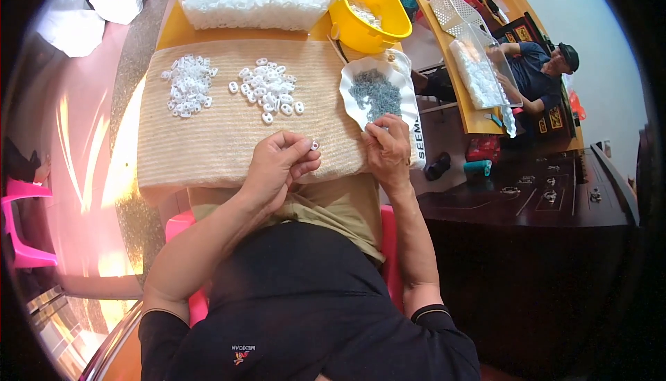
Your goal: Assembling small white plastic components by inserting metal rings into them.
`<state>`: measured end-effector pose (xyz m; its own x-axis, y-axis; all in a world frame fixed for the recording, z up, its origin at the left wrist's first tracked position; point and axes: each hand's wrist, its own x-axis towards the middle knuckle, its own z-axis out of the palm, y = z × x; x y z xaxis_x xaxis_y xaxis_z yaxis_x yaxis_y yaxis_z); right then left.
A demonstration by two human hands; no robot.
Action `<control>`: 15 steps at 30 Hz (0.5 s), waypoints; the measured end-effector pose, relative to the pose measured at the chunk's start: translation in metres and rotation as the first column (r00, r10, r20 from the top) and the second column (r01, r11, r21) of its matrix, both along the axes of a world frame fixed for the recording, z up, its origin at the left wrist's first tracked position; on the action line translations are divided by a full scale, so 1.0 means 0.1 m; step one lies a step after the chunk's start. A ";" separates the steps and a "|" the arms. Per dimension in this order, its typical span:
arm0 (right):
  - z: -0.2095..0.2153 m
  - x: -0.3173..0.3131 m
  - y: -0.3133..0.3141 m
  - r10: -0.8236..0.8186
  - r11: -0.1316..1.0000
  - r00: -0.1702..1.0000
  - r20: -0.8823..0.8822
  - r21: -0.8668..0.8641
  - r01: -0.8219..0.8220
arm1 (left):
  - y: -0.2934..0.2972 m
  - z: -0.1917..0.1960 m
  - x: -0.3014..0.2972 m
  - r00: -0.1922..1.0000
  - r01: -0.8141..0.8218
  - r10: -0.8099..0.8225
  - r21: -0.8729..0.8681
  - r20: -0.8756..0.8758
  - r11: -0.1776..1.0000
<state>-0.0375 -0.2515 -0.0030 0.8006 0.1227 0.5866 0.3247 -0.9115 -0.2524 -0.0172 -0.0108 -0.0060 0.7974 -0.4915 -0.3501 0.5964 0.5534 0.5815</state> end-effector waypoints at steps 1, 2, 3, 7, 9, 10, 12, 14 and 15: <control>0.00 0.00 0.00 0.003 1.000 1.000 0.014 -0.005 -0.002 | 0.00 0.00 0.00 1.000 0.002 -0.002 -0.004 0.002 1.000; -0.01 0.01 0.01 0.003 1.000 1.000 0.012 -0.004 -0.003 | 0.00 -0.01 0.00 1.000 0.002 -0.002 -0.004 -0.001 1.000; -0.01 0.01 0.02 0.008 1.000 0.999 0.034 -0.018 -0.008 | 0.00 -0.01 0.01 1.000 0.004 -0.004 -0.007 -0.001 1.000; 0.00 0.00 0.05 0.014 0.999 0.999 0.047 -0.053 -0.011 | 0.01 -0.06 0.01 1.000 0.006 -0.006 -0.015 0.007 1.000; 0.00 0.00 0.06 0.016 0.998 0.998 0.054 -0.064 -0.012 | 0.01 -0.04 0.01 1.000 0.006 -0.006 -0.013 0.000 1.000; 0.01 0.00 0.06 0.016 0.997 0.998 0.066 -0.075 -0.011 | 0.01 -0.03 0.01 1.000 0.007 -0.007 -0.013 -0.002 1.000; 0.04 -0.01 0.08 0.018 0.996 0.998 0.059 -0.083 -0.013 | 0.02 -0.02 0.01 1.000 0.009 -0.009 -0.013 -0.001 1.000; 0.06 -0.02 0.11 0.017 0.996 0.998 0.053 -0.091 -0.013 | 0.02 -0.01 0.01 1.000 0.013 -0.013 -0.014 0.001 1.000; 0.07 -0.02 0.13 0.025 0.996 0.998 0.051 -0.092 -0.021 | 0.02 -0.01 0.01 1.000 0.022 -0.022 -0.009 0.007 1.000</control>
<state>-0.0391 -0.2386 0.0038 0.7653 0.1960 0.6131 0.3564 -0.9222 -0.1502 -0.0158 -0.0092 -0.0069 0.7887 -0.5122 -0.3399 0.6045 0.5456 0.5804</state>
